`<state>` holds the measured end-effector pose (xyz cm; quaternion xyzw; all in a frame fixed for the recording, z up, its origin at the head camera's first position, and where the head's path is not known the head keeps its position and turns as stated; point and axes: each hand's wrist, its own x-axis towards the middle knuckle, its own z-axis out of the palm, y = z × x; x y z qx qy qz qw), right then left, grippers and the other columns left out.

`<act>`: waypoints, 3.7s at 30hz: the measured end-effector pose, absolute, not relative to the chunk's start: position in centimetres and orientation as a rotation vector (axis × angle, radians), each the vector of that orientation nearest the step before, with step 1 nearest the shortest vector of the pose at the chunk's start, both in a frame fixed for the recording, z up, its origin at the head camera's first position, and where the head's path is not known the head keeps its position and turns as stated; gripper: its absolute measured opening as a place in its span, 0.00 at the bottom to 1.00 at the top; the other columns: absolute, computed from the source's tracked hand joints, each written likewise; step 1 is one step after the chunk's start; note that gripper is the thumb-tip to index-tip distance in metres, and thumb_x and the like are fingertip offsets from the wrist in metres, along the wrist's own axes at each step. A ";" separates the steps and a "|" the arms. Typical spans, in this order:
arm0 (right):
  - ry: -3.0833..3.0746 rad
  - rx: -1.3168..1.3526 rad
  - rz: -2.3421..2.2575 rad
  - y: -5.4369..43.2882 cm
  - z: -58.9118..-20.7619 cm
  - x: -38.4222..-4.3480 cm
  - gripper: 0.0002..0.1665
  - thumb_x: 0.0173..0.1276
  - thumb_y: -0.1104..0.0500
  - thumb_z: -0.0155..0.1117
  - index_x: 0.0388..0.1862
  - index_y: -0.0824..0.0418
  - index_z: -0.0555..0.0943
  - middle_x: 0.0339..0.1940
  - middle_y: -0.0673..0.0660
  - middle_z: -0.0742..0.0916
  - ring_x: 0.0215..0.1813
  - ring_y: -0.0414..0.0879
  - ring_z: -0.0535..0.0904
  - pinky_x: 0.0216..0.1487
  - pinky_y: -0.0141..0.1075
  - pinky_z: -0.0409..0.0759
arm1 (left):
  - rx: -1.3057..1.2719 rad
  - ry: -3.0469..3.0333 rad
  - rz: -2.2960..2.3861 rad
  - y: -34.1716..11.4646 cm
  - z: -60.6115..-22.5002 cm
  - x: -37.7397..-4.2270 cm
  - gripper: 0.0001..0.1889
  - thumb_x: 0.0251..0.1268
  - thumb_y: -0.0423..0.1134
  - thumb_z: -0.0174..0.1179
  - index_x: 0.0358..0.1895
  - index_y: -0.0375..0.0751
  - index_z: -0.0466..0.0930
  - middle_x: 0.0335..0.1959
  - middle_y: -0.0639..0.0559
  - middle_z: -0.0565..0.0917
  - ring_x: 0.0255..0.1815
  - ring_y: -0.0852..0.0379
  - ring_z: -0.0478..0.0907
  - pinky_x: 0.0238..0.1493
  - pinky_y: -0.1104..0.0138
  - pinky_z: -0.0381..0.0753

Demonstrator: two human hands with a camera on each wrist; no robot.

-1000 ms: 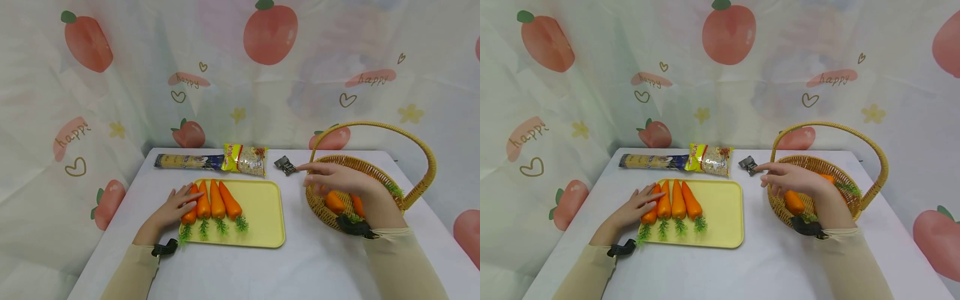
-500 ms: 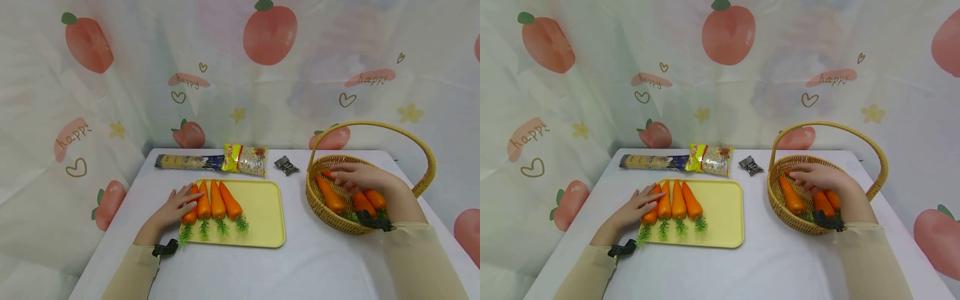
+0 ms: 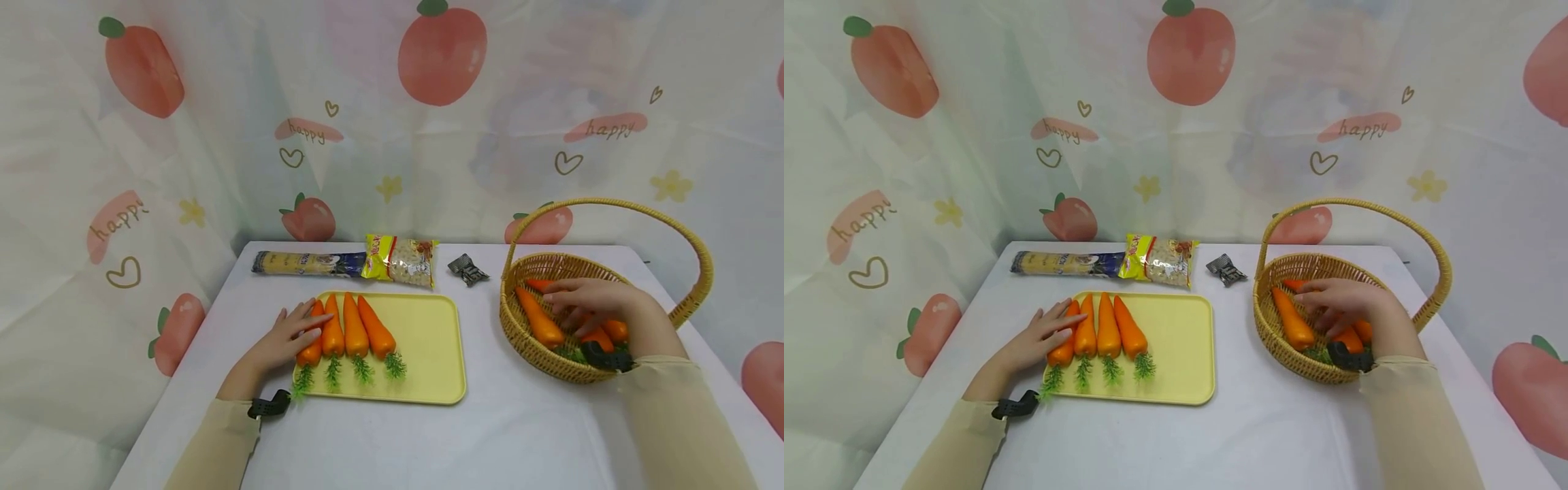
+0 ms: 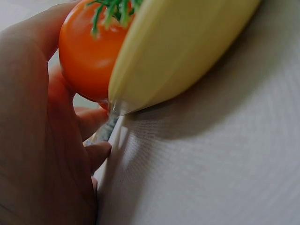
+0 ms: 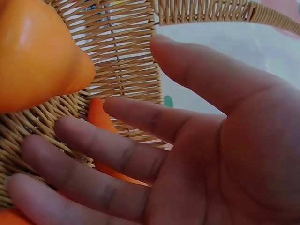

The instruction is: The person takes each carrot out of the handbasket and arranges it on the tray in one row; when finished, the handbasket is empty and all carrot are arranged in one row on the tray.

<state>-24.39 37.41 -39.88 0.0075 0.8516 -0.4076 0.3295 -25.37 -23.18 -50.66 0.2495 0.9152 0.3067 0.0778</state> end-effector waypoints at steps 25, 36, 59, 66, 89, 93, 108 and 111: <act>2.102 -0.135 -1.058 36.7 -41.3 -24.5 0.34 0.77 0.48 0.54 0.78 0.51 0.62 0.57 0.62 0.78 0.51 0.55 0.82 0.48 0.49 0.86 | 0.747 2.738 0.927 -23.2 -50.9 -25.5 0.24 0.75 0.58 0.48 0.71 0.66 0.69 0.82 0.44 0.49 0.81 0.33 0.41 0.76 0.37 0.26; 2.089 -0.163 -0.993 36.6 -41.5 -24.7 0.31 0.77 0.48 0.54 0.76 0.46 0.64 0.51 0.61 0.80 0.52 0.55 0.81 0.51 0.46 0.84 | 0.747 2.743 0.926 -23.2 -50.9 -25.5 0.24 0.75 0.58 0.48 0.71 0.64 0.69 0.82 0.43 0.49 0.81 0.33 0.42 0.76 0.37 0.26; 2.068 -0.213 -1.136 37.6 -43.1 -25.2 0.26 0.77 0.52 0.55 0.69 0.59 0.66 0.52 0.62 0.75 0.50 0.53 0.80 0.53 0.45 0.82 | 0.758 2.737 0.921 -23.3 -50.7 -25.4 0.24 0.76 0.57 0.47 0.72 0.65 0.69 0.82 0.43 0.49 0.81 0.33 0.41 0.76 0.38 0.26; 2.147 -0.178 -1.121 38.0 -42.7 -24.7 0.31 0.75 0.50 0.59 0.73 0.54 0.64 0.60 0.65 0.72 0.53 0.54 0.80 0.54 0.44 0.83 | 0.751 2.732 0.918 -23.2 -50.6 -25.4 0.24 0.76 0.57 0.48 0.71 0.64 0.69 0.82 0.43 0.50 0.81 0.34 0.42 0.77 0.38 0.26; 2.309 -0.124 -1.160 37.2 -39.4 -24.0 0.59 0.71 0.49 0.64 0.82 0.47 0.33 0.69 0.77 0.64 0.50 0.53 0.82 0.51 0.47 0.85 | 0.754 2.741 0.914 -23.3 -50.7 -25.5 0.24 0.76 0.57 0.47 0.71 0.65 0.69 0.82 0.43 0.49 0.81 0.34 0.41 0.77 0.39 0.26; 2.339 -0.116 -1.202 37.0 -39.2 -23.9 0.60 0.71 0.49 0.64 0.82 0.44 0.30 0.65 0.77 0.67 0.48 0.53 0.83 0.49 0.48 0.86 | 0.755 2.740 0.912 -23.3 -50.7 -25.5 0.24 0.76 0.57 0.47 0.71 0.65 0.69 0.82 0.43 0.49 0.81 0.33 0.41 0.77 0.38 0.26; 2.396 -0.096 -1.299 35.3 -36.9 -23.0 0.64 0.69 0.46 0.66 0.80 0.40 0.25 0.71 0.75 0.65 0.53 0.53 0.83 0.50 0.47 0.86 | 0.734 2.742 0.921 -23.3 -50.9 -25.5 0.24 0.75 0.59 0.47 0.71 0.66 0.69 0.82 0.45 0.49 0.81 0.34 0.41 0.77 0.39 0.27; 2.404 -0.121 -1.300 34.7 -36.4 -22.6 0.64 0.68 0.45 0.66 0.80 0.39 0.25 0.72 0.75 0.65 0.54 0.53 0.82 0.50 0.47 0.86 | 0.721 2.746 0.922 -23.2 -50.8 -25.4 0.24 0.75 0.60 0.47 0.71 0.66 0.69 0.82 0.45 0.48 0.81 0.34 0.40 0.77 0.39 0.27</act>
